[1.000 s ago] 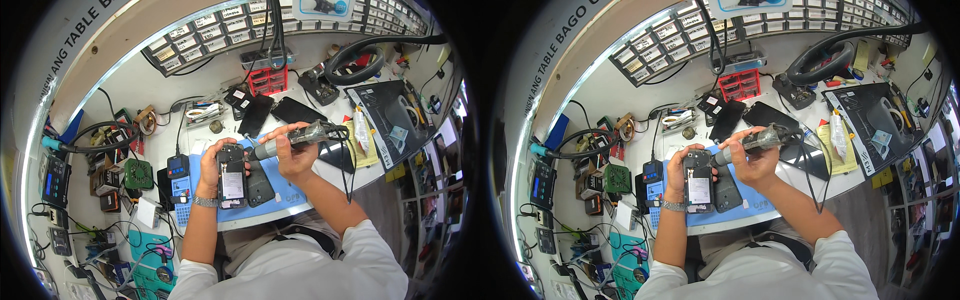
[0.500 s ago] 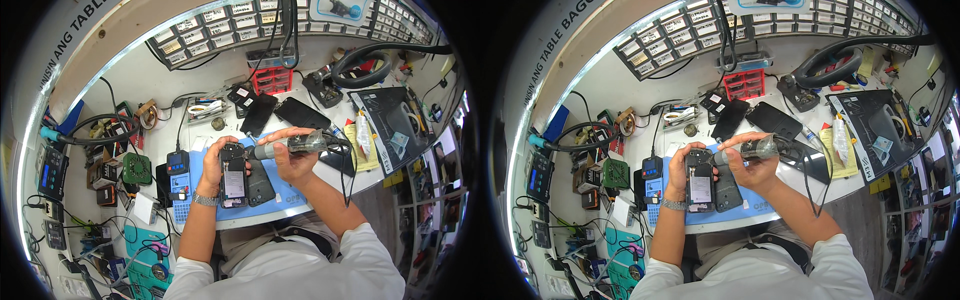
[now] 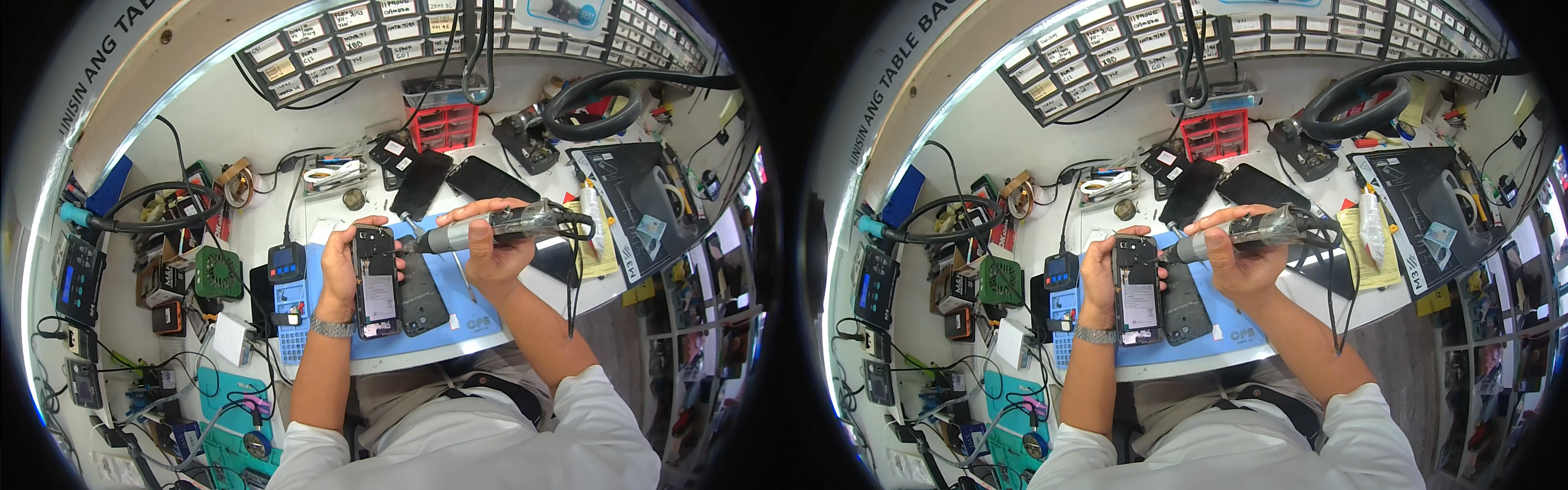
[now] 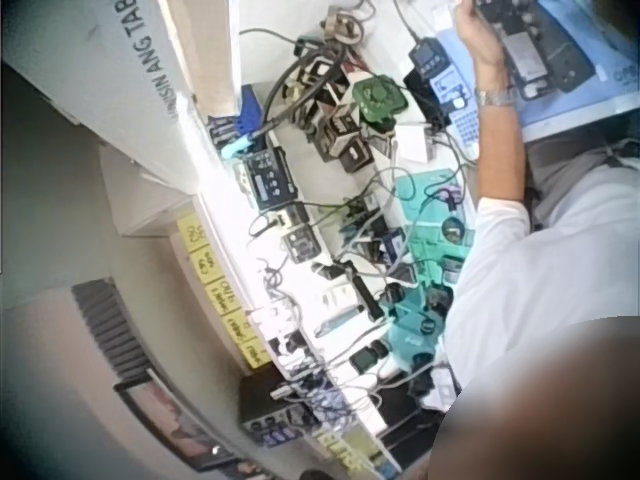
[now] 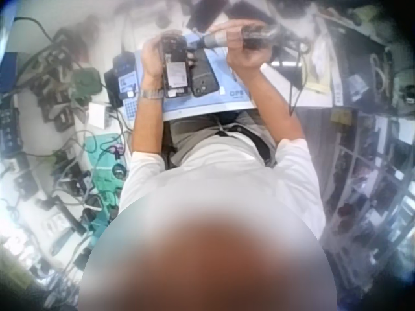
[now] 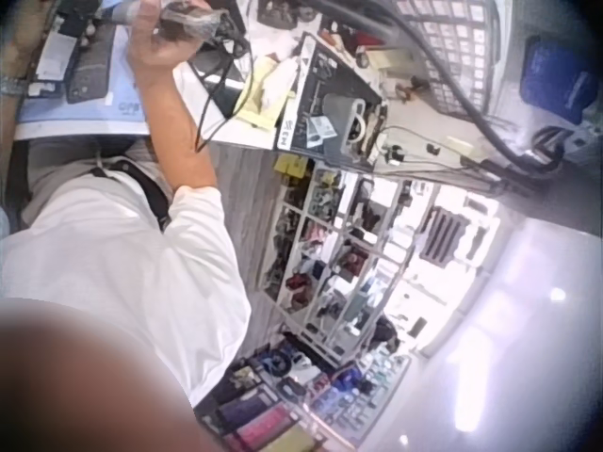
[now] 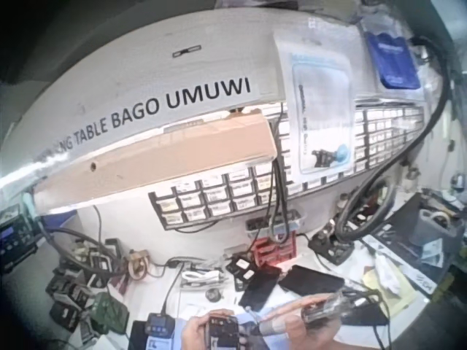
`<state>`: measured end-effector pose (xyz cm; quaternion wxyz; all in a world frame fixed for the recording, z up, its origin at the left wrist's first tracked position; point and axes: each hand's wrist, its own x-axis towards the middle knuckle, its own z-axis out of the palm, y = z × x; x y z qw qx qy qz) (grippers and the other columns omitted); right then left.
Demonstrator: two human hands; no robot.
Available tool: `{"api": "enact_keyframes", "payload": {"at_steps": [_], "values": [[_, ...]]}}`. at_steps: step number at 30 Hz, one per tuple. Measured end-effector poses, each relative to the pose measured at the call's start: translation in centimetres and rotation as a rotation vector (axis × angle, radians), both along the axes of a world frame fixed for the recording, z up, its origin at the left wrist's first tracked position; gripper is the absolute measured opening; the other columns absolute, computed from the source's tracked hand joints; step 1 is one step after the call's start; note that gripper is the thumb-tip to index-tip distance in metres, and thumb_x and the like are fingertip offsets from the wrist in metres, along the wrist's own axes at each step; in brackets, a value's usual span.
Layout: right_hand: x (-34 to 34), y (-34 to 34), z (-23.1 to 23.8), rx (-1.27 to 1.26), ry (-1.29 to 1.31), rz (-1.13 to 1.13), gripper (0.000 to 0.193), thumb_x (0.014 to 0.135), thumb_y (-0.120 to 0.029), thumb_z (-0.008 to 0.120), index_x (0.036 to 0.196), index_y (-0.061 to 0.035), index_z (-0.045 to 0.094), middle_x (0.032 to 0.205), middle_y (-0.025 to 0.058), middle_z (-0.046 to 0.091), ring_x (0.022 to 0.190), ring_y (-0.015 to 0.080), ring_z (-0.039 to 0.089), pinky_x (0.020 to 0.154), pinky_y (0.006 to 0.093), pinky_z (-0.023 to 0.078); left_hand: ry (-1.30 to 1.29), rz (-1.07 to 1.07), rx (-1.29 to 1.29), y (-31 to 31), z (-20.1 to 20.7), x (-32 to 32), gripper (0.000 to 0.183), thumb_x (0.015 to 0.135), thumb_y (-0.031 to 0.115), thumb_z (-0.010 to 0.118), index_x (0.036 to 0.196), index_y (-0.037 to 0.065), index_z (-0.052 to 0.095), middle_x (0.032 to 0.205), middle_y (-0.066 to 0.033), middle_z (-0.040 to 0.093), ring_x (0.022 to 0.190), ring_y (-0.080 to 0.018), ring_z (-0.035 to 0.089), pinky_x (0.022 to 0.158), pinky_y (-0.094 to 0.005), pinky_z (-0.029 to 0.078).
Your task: The person uses a heat gun to warm the back of a smartphone, then uses a metal prying tool to separate the back cover from the frame. The person continues to pry around the edges and lift the back cover to expose the internal components.
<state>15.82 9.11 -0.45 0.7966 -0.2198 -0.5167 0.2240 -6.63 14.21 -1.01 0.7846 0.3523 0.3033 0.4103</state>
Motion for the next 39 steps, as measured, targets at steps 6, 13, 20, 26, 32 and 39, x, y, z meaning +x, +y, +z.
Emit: {"api": "enact_keyframes", "payload": {"at_steps": [6, 13, 20, 26, 32, 39], "values": [[1.3, 1.4, -0.3, -0.072, 0.1, -0.084, 0.033, 0.111, -0.031, 0.07, 0.121, -0.0052, 0.052, 0.094, 0.0176, 0.074, 0.081, 0.0288, 0.078, 0.079, 0.0444, 0.065, -0.018, -0.023, 0.032, 0.8, -0.2, -0.9, 0.069, 0.111, 0.047, 0.039, 0.164, 0.003, 0.046, 0.112, -0.0221, 0.075, 0.088, -0.0335, 0.078, 0.076, -0.0456, 0.067], [1.8, 2.3, -0.8, -0.098, 0.155, -0.21, 0.036, 0.106, -0.019, 0.077, 0.124, -0.0045, 0.049, 0.094, 0.0066, 0.07, 0.082, 0.0165, 0.073, 0.081, 0.0319, 0.059, 0.039, -0.007, 0.009, 0.7, -1.3, -1.0, 0.057, 0.107, 0.036, 0.06, 0.15, -0.001, 0.057, 0.105, -0.0125, 0.072, 0.087, -0.024, 0.074, 0.074, -0.0401, 0.065], [1.3, -2.7, 4.9, -0.127, 0.373, -0.101, 0.042, 0.118, -0.036, 0.053, 0.14, -0.0056, 0.035, 0.088, 0.0096, 0.063, 0.07, 0.0172, 0.066, 0.067, 0.0323, 0.058, 0.038, 0.032, -0.017, 0.2, -0.9, -0.5, 0.039, 0.107, 0.033, 0.066, 0.129, 0.002, 0.061, 0.096, -0.0086, 0.066, 0.089, -0.025, 0.073, 0.072, -0.0427, 0.066], [5.3, -8.9, 12.0, -0.176, 0.252, -0.318, 0.036, 0.103, -0.014, 0.077, 0.115, -0.0029, 0.045, 0.092, 0.0137, 0.065, 0.061, 0.0184, 0.064, 0.052, 0.0323, 0.055, 0.223, 0.04, 0.143, -1.1, 0.4, 0.9, 0.073, 0.096, 0.03, 0.086, 0.141, 0.005, 0.035, 0.105, -0.0094, 0.062, 0.089, -0.0196, 0.068, 0.074, -0.0358, 0.063], [13.0, -12.0, 21.0, -0.271, 0.263, -0.418, 0.022, 0.099, -0.011, 0.077, 0.107, -0.0007, 0.059, 0.095, 0.0139, 0.073, 0.059, 0.0148, 0.063, 0.043, 0.0295, 0.049, 0.328, 0.046, 0.285, -1.4, 0.2, 1.3, 0.081, 0.079, 0.008, 0.094, 0.14, -0.005, 0.041, 0.104, -0.0119, 0.068, 0.088, -0.0185, 0.068, 0.08, -0.0322, 0.058], [19.6, -13.3, 30.5, -0.382, -0.235, -0.648, 0.049, 0.103, -0.031, 0.082, 0.131, 0.0021, 0.058, 0.089, 0.0053, 0.07, 0.077, 0.0114, 0.07, 0.061, 0.0269, 0.06, 0.196, 0.05, 0.103, -1.4, 0.2, 1.5, 0.041, 0.098, 0.019, 0.078, 0.126, -0.002, 0.056, 0.098, -0.0118, 0.068, 0.081, -0.0218, 0.073, 0.067, -0.0378, 0.068]]}}
